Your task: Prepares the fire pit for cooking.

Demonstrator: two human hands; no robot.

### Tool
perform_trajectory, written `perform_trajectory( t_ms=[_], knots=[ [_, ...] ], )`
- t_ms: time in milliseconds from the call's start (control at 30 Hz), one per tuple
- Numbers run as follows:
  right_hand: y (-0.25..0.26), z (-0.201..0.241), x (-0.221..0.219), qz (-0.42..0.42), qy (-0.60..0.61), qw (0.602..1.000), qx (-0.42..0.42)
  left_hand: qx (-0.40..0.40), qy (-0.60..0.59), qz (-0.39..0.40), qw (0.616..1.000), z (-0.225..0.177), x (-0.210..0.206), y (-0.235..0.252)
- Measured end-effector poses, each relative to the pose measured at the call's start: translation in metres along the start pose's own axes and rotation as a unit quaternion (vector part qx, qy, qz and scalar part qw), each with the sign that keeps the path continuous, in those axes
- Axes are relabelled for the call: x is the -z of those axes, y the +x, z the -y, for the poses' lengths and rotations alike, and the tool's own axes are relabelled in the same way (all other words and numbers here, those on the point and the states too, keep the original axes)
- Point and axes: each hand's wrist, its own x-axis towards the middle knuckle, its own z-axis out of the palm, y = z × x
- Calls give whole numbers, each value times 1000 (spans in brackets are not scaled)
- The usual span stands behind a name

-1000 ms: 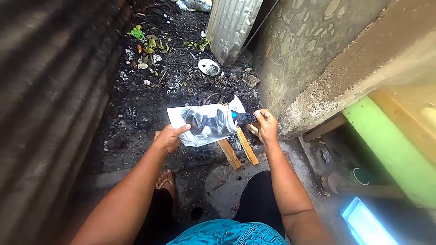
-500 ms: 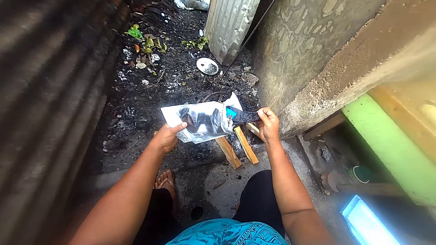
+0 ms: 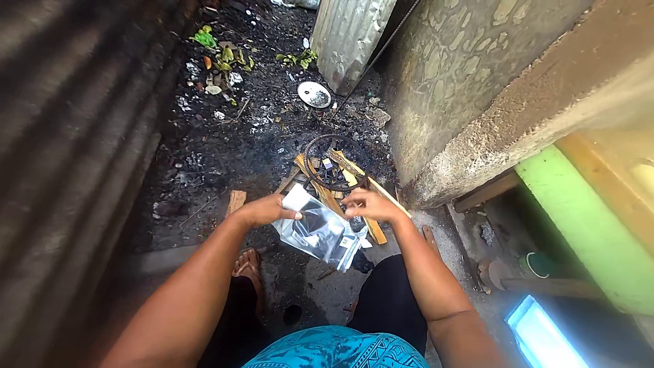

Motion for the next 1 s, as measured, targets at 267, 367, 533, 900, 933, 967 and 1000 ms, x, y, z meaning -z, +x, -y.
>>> perform_trajectory(
  t_ms=[267,367,533,900,933,967,1000],
  knots=[
    [12,14,-16,-32,-59,995,-79,-33,44,-234,971,6,4,21],
    [23,1,18,-151,-13,977,-151,-10,64,-293,954,0,5,20],
    [74,-46,64,-183,106,951,-227,-56,215,-201,954,6,-23,27],
    [221,-121,82,-110,-23,958,-263,-73,324,-63,941,-3,-35,42],
    [233,-136,81,-70,-67,955,-281,-77,324,-63,941,-2,-35,44],
    [246,-151,80,-35,-106,948,-297,-80,324,-63,940,-1,-35,45],
    [257,-165,79,-8,-135,941,-309,-82,327,-61,939,0,-35,47]
  ],
)
